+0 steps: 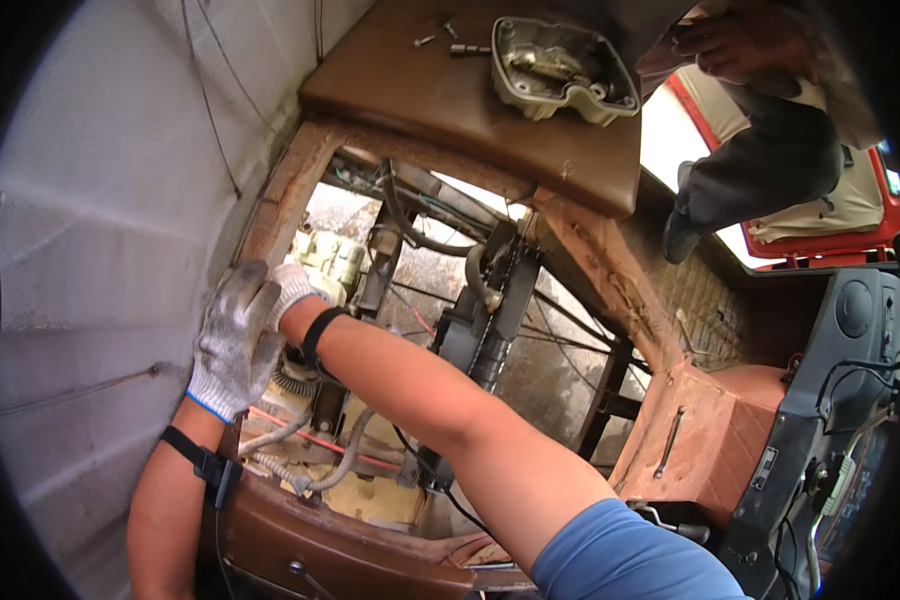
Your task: Repairing or inspecting internal mechanical components of an engine within a service bay.
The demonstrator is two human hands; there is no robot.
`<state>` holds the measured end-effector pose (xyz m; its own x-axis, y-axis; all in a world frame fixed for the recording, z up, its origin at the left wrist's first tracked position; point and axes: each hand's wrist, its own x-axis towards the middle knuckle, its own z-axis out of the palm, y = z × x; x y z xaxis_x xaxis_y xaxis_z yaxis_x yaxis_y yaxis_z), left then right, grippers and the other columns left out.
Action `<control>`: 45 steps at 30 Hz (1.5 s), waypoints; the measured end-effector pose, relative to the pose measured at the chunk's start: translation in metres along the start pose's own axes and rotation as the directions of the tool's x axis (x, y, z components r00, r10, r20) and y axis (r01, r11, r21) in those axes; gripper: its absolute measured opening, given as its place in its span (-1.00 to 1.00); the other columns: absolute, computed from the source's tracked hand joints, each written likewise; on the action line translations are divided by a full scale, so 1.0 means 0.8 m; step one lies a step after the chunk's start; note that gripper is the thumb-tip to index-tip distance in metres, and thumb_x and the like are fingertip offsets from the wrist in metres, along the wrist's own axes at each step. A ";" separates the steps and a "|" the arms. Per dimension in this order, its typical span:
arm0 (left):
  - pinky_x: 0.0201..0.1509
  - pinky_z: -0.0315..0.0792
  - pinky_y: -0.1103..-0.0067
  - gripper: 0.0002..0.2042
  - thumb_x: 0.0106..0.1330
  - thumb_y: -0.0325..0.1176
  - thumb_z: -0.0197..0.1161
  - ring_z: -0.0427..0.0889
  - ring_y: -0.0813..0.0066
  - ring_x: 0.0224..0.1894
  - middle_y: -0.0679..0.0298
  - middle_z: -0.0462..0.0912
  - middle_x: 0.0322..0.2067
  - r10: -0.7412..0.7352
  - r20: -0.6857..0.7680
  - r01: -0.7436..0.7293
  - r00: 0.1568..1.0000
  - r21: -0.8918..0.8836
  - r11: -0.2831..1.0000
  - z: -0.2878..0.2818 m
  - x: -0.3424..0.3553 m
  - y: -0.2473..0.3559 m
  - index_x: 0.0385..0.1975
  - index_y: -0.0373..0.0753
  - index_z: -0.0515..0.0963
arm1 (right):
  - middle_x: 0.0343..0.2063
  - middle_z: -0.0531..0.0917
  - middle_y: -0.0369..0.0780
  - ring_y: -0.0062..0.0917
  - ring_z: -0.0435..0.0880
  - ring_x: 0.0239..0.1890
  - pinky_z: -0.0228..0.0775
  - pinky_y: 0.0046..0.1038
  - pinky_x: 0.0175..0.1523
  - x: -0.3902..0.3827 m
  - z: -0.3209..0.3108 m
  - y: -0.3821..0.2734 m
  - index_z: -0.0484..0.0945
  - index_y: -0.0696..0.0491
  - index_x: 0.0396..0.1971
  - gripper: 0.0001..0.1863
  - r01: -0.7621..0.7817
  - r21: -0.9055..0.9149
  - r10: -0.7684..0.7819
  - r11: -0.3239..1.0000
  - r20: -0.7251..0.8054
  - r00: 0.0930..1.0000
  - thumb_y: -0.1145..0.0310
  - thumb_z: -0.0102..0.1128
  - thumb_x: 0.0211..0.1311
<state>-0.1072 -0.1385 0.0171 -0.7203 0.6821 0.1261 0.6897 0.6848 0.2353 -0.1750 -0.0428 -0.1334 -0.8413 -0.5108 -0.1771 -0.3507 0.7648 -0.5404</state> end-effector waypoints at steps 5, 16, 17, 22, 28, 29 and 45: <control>0.52 0.17 0.04 -0.42 0.12 -0.48 0.31 0.33 -0.22 0.37 -0.15 0.39 0.29 -0.025 0.041 0.025 0.999 -0.006 1.000 0.000 -0.001 0.004 0.23 -0.31 0.43 | -0.08 0.76 -0.23 -0.28 0.69 0.01 0.57 -0.32 0.05 -0.015 -0.001 -0.001 0.70 -0.16 -0.12 -0.68 0.129 0.285 -0.070 0.950 -0.209 0.975 0.03 0.09 0.32; 0.52 0.18 0.05 -0.42 0.13 -0.51 0.28 0.31 -0.24 0.39 -0.17 0.36 0.32 -0.018 0.044 0.017 0.999 0.009 1.000 -0.001 -0.001 0.003 0.24 -0.30 0.42 | -0.17 0.77 -0.20 -0.27 0.72 -0.05 0.57 -0.32 0.01 -0.001 0.010 -0.004 0.73 -0.20 -0.11 -0.72 0.014 0.302 0.044 0.953 -0.185 0.982 0.09 0.14 0.30; 0.51 0.18 0.04 -0.42 0.12 -0.51 0.28 0.32 -0.25 0.38 -0.17 0.37 0.31 -0.021 0.034 0.021 0.999 0.006 1.000 -0.001 -0.001 0.003 0.24 -0.30 0.42 | -0.15 0.77 -0.20 -0.27 0.72 -0.04 0.57 -0.31 0.03 -0.005 0.006 -0.004 0.72 -0.18 -0.09 -0.71 -0.025 0.177 0.042 0.984 -0.094 0.995 0.11 0.14 0.30; 0.50 0.19 0.04 -0.42 0.11 -0.52 0.29 0.33 -0.25 0.37 -0.18 0.37 0.30 -0.031 0.042 0.031 0.999 -0.001 1.000 -0.003 0.001 0.004 0.23 -0.30 0.42 | -0.09 0.76 -0.21 -0.26 0.68 0.03 0.53 -0.31 0.10 -0.015 -0.013 -0.001 0.72 -0.15 -0.09 -0.71 -0.026 0.305 0.034 0.952 -0.022 0.999 0.11 0.11 0.35; 0.50 0.20 0.05 -0.42 0.09 -0.52 0.30 0.33 -0.25 0.37 -0.18 0.38 0.30 -0.029 0.038 0.030 0.999 -0.016 0.999 -0.003 0.000 0.006 0.21 -0.31 0.43 | 0.23 0.61 -0.18 -0.34 0.52 0.29 0.39 -0.36 0.27 -0.021 -0.021 -0.009 0.58 -0.13 0.18 -0.63 0.035 0.385 -0.030 0.922 -0.020 0.999 0.21 -0.01 0.47; 0.50 0.21 0.06 -0.43 0.09 -0.52 0.30 0.34 -0.25 0.37 -0.17 0.38 0.29 -0.027 0.035 0.027 0.999 -0.001 1.000 -0.003 0.000 0.006 0.20 -0.31 0.44 | 0.23 0.62 -0.18 -0.34 0.52 0.28 0.40 -0.36 0.27 -0.024 -0.020 -0.012 0.58 -0.13 0.18 -0.63 0.012 0.361 -0.019 0.933 0.017 1.000 0.21 0.00 0.46; 0.52 0.19 0.12 -0.46 0.26 -0.40 0.28 0.32 -0.17 0.40 -0.09 0.38 0.33 0.017 -0.009 -0.017 1.000 0.048 0.999 0.016 -0.012 -0.009 0.28 -0.26 0.41 | 0.16 0.66 -0.16 -0.30 0.59 0.22 0.46 -0.31 0.23 -0.022 -0.014 0.001 0.62 -0.10 0.15 -0.62 0.111 0.150 -0.091 0.982 -0.134 0.987 0.24 0.09 0.39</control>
<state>-0.1040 -0.1465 0.0021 -0.7090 0.6913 0.1392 0.7044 0.6849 0.1863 -0.1649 -0.0291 -0.1216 -0.8535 -0.5209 -0.0152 -0.3760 0.6357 -0.6741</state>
